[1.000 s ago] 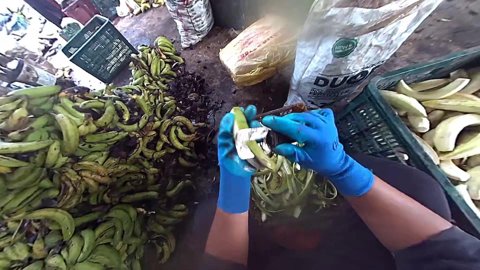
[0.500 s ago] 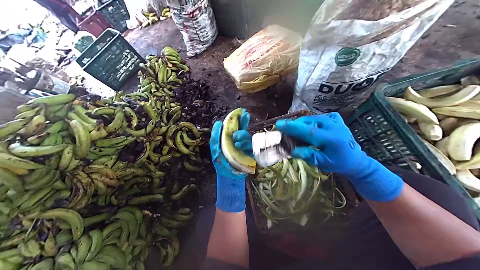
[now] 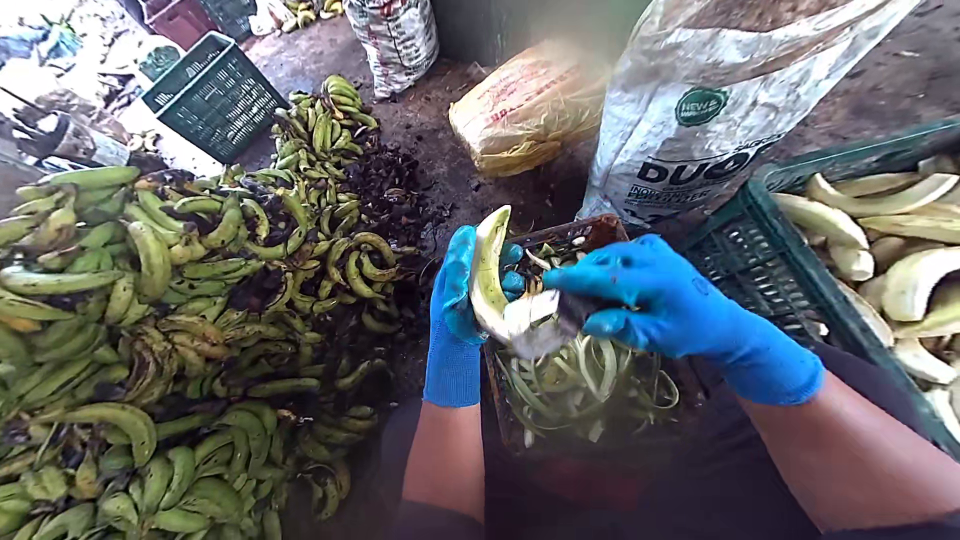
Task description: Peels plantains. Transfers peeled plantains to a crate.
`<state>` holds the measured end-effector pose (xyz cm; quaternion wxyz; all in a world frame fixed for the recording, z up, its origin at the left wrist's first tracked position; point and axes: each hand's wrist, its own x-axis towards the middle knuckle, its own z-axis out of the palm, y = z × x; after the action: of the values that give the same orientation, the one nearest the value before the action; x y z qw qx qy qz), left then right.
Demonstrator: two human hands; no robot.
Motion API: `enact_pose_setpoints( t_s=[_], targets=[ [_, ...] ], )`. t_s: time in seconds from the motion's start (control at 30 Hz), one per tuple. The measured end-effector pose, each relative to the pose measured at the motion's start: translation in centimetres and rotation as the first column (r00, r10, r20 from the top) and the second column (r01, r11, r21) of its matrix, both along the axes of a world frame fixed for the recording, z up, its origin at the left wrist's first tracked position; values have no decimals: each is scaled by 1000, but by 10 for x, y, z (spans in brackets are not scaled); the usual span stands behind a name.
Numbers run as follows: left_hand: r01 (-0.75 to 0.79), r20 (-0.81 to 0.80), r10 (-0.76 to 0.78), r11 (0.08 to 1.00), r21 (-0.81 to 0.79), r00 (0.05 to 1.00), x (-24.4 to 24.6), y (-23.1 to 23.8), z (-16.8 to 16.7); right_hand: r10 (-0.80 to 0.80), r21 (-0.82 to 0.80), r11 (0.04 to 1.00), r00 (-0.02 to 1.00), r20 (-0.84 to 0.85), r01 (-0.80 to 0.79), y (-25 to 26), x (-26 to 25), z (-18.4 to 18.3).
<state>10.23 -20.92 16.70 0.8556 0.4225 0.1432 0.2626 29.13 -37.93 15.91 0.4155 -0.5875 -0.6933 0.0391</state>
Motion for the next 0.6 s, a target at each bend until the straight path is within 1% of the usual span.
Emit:
enact_pose_setpoints(
  t_s=[0.03, 0.07, 0.1, 0.13, 0.17, 0.2, 0.23, 0.27, 0.3, 0.33, 0.37, 0.4, 0.43, 0.47, 0.5, 0.53, 0.57, 0.6],
  targets=[
    [-24, -42, 26, 998, 60, 999, 1, -4, 4, 18, -17, 1000, 999, 36, -18, -1, -5, -2],
    [-44, -76, 53, 992, 118, 996, 1, -10, 7, -18, -21, 1000, 999, 48, 19, 1, -9, -4],
    [-67, -104, 85, 983, 168, 991, 2, -18, 8, -100, 8, 995, 994, 46, 100, 5, -12, -7],
    [-90, -113, 111, 980, 180, 987, 3, -25, 8, -210, 62, 976, 977, 30, 208, 11, -13, -9],
    [-91, -94, 107, 983, 159, 990, 3, -30, 7, -328, 124, 937, 945, 1, 326, 16, -10, -11],
    [-90, -69, 100, 987, 133, 993, 2, -33, 7, -424, 154, 891, 904, -56, 427, 21, -4, -11],
    [-62, -47, 68, 991, 121, 997, 1, -32, 9, -479, 136, 856, 865, -152, 498, 23, 4, -10],
    [-15, -9, 16, 994, 104, 1000, -2, -29, 10, -494, 68, 847, 827, -268, 528, 23, 12, -6],
    [31, 25, -33, 998, 55, 999, -4, -22, 10, -475, -10, 860, 795, -377, 510, 21, 15, -1],
    [61, 57, -61, 998, -3, 997, -7, -14, 8, -426, -66, 891, 778, -461, 449, 17, 15, 4],
    [69, 76, -66, 997, -33, 995, -10, -7, 6, -344, -87, 932, 786, -513, 351, 13, 11, 7],
    [47, 72, -44, 998, -36, 996, -11, -3, 4, -246, -69, 967, 814, -527, 247, 10, 6, 7],
    [8, 52, -7, 999, -33, 999, -11, -2, 4, -147, -37, 988, 861, -487, 148, 7, 0, 5],
    [-35, 34, 36, 999, -25, 999, -11, -4, 5, -70, 4, 997, 918, -389, 78, 6, -5, 2],
    [-58, 37, 57, 998, 12, 998, -10, -6, 3, -31, 35, 999, 962, -272, 42, 6, -9, -1],
    [-60, 40, 57, 996, 73, 998, -10, -7, 1, -48, 47, 997, 986, -162, 56, 8, -14, -3],
    [-77, 26, 74, 987, 141, 997, -9, -12, 1, -106, 52, 993, 991, -81, 110, 10, -18, -6],
    [-98, -21, 105, 972, 212, 994, -8, -18, 2, -195, 67, 978, 980, -35, 197, 13, -19, -8]
  ],
)
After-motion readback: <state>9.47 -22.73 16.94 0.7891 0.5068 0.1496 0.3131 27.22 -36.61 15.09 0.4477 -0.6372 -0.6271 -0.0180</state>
